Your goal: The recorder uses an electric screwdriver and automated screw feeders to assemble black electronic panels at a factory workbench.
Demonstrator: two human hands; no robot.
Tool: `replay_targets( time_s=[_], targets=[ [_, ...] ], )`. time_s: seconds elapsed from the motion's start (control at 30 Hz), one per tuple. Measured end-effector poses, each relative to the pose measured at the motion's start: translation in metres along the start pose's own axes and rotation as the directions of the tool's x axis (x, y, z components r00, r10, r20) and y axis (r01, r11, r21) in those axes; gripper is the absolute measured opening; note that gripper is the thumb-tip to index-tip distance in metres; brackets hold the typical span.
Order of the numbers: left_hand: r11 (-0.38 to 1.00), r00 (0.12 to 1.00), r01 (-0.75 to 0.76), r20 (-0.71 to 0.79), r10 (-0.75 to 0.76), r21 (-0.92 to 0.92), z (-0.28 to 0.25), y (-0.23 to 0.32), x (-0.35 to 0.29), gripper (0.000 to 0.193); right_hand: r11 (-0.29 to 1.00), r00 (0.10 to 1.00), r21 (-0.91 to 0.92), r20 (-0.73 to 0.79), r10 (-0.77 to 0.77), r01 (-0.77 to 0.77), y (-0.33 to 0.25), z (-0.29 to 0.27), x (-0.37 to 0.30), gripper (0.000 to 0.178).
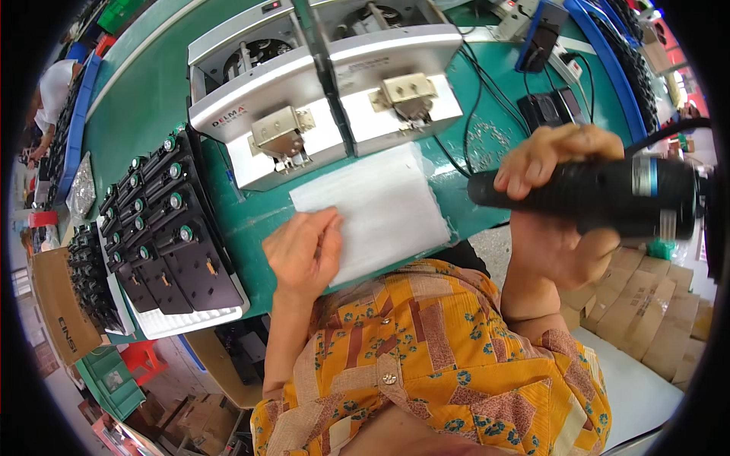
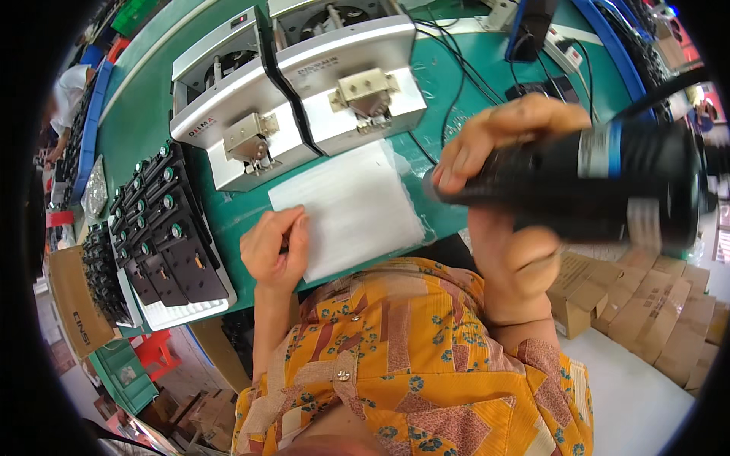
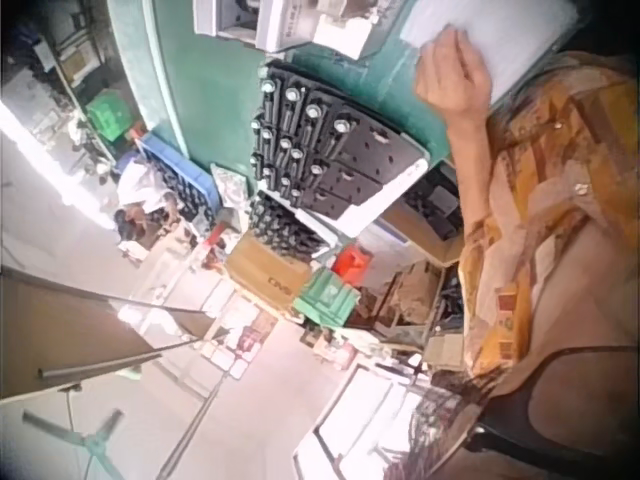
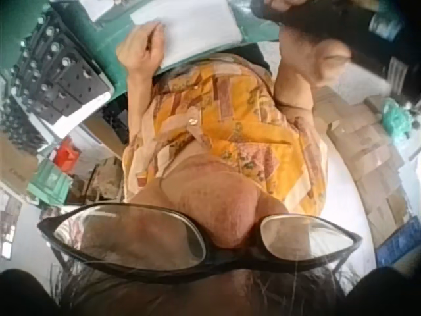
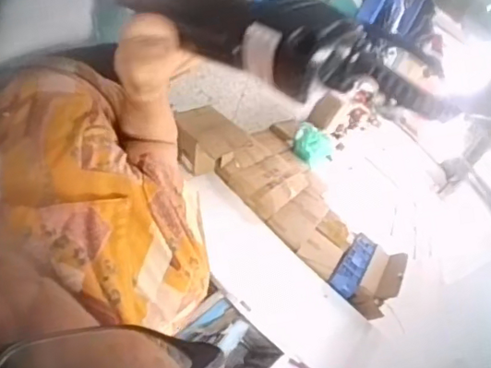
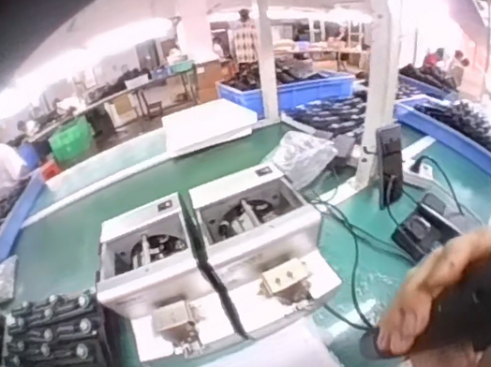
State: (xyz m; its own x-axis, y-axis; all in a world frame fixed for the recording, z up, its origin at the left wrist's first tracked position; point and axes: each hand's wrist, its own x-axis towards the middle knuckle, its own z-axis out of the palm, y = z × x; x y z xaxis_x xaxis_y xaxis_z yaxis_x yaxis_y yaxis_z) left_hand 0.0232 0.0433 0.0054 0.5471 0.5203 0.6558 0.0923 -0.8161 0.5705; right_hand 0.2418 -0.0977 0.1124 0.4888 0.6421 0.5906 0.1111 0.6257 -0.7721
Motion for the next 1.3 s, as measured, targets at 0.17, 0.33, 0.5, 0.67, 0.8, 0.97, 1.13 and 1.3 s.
replay_targets(
  time_s=[0.17,0.33,0.5,0.67,0.8,0.97,1.13,1.3],
  targets=[
    [0.999,1.0,0.022,-0.004,-0.022,0.025,0.003,0.007,-0.004,0.016,0.992,0.975,0.123,-0.223,0.005,0.023,-0.027,-0.029,-0.002,0.051],
    [0.998,1.0,0.008,0.011,-0.009,0.066,0.005,0.011,-0.006,0.013,0.971,0.934,0.227,-0.356,0.015,0.071,-0.068,-0.044,0.001,0.047],
    [0.994,1.0,-0.013,0.019,0.011,0.109,0.003,0.014,-0.006,0.011,0.895,0.981,0.442,-0.191,0.025,0.064,-0.1,-0.067,-0.006,0.056],
    [0.957,0.887,-0.157,0.391,0.245,-0.243,0.047,0.073,0.05,0.011,0.915,0.989,0.402,-0.141,0.053,0.009,-0.107,-0.061,0.027,0.051],
    [0.811,0.659,-0.364,0.488,0.571,-0.458,0.14,0.119,0.063,0.021,0.891,0.982,0.428,0.167,0.087,-0.152,-0.093,-0.057,0.085,0.041],
    [0.682,0.519,-0.543,0.443,0.731,-0.489,0.182,0.108,0.038,0.01,0.918,0.874,0.307,0.48,0.078,-0.25,-0.064,-0.013,0.13,0.034],
    [0.59,0.37,-0.575,0.462,0.806,-0.567,0.191,0.095,0.035,0.01,0.899,0.946,0.414,0.325,0.003,-0.145,-0.018,-0.014,0.16,0.04],
    [0.619,0.853,-0.053,0.287,0.436,-0.783,0.203,0.082,0.042,0.013,0.934,0.917,0.261,0.374,0.135,-0.244,0.027,0.025,0.188,0.041]
  ],
)
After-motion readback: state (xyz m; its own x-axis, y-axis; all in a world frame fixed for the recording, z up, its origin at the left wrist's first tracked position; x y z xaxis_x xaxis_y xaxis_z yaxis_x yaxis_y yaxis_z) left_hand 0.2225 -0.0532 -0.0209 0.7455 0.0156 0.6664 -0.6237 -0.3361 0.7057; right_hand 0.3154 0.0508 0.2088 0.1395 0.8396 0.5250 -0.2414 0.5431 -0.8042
